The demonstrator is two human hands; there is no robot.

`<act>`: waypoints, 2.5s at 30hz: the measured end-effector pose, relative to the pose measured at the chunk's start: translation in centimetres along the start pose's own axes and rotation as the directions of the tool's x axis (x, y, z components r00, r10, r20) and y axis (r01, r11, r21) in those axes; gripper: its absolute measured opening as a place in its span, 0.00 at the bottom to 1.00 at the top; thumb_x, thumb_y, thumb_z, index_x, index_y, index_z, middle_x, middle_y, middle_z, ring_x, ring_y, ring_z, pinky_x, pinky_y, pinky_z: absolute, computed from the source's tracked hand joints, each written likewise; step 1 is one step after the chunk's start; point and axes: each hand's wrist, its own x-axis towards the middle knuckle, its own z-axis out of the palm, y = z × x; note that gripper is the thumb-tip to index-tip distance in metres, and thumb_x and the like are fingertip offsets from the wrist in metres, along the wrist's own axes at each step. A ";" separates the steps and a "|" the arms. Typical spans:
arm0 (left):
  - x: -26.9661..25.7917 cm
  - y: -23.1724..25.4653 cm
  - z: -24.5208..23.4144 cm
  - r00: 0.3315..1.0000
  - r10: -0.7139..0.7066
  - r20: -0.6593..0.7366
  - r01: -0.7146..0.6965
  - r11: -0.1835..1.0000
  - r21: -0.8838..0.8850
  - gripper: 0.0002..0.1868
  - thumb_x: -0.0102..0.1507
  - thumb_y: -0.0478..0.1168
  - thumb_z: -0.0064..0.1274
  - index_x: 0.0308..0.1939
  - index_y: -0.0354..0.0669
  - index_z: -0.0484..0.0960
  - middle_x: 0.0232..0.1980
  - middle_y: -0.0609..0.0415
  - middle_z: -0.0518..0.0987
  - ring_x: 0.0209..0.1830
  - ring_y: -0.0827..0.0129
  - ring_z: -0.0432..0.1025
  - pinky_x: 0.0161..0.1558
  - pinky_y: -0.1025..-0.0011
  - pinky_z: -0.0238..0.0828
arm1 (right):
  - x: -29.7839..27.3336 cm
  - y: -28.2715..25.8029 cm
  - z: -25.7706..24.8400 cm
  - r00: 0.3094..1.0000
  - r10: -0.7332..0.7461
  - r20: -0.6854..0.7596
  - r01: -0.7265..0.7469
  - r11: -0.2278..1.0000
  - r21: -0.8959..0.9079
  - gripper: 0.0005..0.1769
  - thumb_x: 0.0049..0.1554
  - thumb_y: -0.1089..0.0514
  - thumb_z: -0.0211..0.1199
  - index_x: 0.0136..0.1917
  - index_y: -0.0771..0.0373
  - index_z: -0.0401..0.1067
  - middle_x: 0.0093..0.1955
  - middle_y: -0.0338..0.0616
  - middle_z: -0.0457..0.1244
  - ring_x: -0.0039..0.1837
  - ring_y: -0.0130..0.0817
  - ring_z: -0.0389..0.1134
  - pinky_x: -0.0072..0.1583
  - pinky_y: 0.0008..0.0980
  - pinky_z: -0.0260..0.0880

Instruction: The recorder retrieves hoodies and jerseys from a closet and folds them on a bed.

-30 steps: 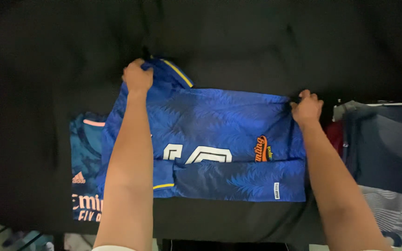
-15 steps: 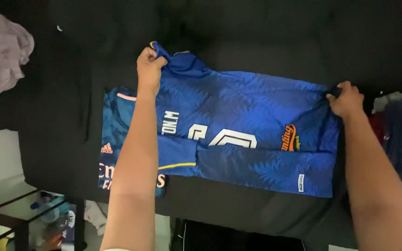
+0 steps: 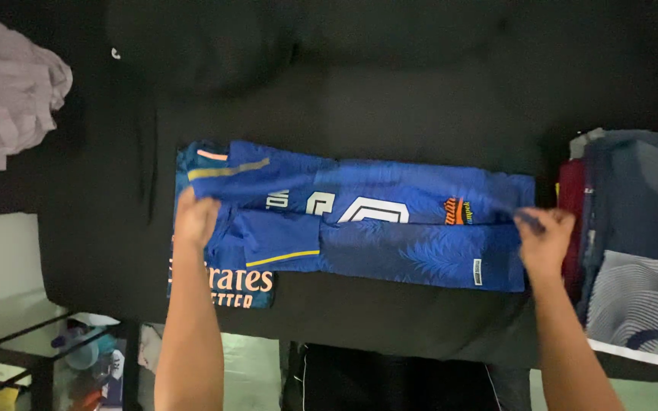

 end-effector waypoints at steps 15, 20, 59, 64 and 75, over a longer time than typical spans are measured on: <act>-2.7 -7.4 0.7 0.978 0.004 -0.209 0.089 0.896 0.435 0.19 0.59 0.25 0.66 0.42 0.41 0.70 0.33 0.63 0.61 0.32 0.79 0.55 0.33 0.78 0.53 | -2.2 3.1 1.5 0.882 0.466 0.069 -0.471 0.871 0.138 0.28 0.53 0.63 0.69 0.64 0.65 0.61 0.50 0.60 0.66 0.48 0.58 0.69 0.51 0.52 0.72; -2.6 -5.1 1.8 0.985 -0.103 -0.139 0.123 0.982 0.146 0.21 0.55 0.23 0.57 0.51 0.41 0.75 0.43 0.58 0.82 0.43 0.77 0.76 0.49 0.81 0.72 | -1.5 -10.3 5.7 0.985 -0.174 -0.011 0.162 0.935 -0.315 0.19 0.52 0.59 0.72 0.55 0.63 0.72 0.50 0.56 0.68 0.52 0.56 0.70 0.56 0.51 0.70; -4.5 -9.6 17.4 0.877 0.418 0.239 -0.313 0.118 0.942 0.31 0.61 0.45 0.61 0.67 0.44 0.76 0.77 0.41 0.63 0.79 0.38 0.52 0.74 0.42 0.50 | -3.0 6.2 4.2 0.973 0.122 -0.196 -0.190 0.904 -0.382 0.38 0.56 0.46 0.75 0.69 0.73 0.66 0.61 0.67 0.62 0.64 0.67 0.60 0.64 0.57 0.59; -5.0 -12.3 20.6 0.907 0.305 0.290 -0.355 0.184 0.917 0.33 0.64 0.50 0.58 0.72 0.46 0.72 0.81 0.42 0.59 0.82 0.39 0.47 0.76 0.40 0.43 | -1.5 6.4 2.1 0.814 0.578 0.065 -0.556 0.806 -0.203 0.48 0.54 0.33 0.69 0.73 0.69 0.63 0.51 0.62 0.69 0.59 0.60 0.71 0.64 0.49 0.69; -4.3 -12.2 18.1 0.950 0.159 0.269 -0.309 0.344 0.887 0.36 0.67 0.54 0.53 0.77 0.48 0.64 0.83 0.46 0.55 0.84 0.47 0.44 0.77 0.44 0.39 | -0.6 -1.6 1.3 0.749 0.481 0.455 -0.660 0.592 0.461 0.23 0.61 0.60 0.61 0.68 0.65 0.67 0.64 0.43 0.66 0.62 0.34 0.67 0.63 0.34 0.67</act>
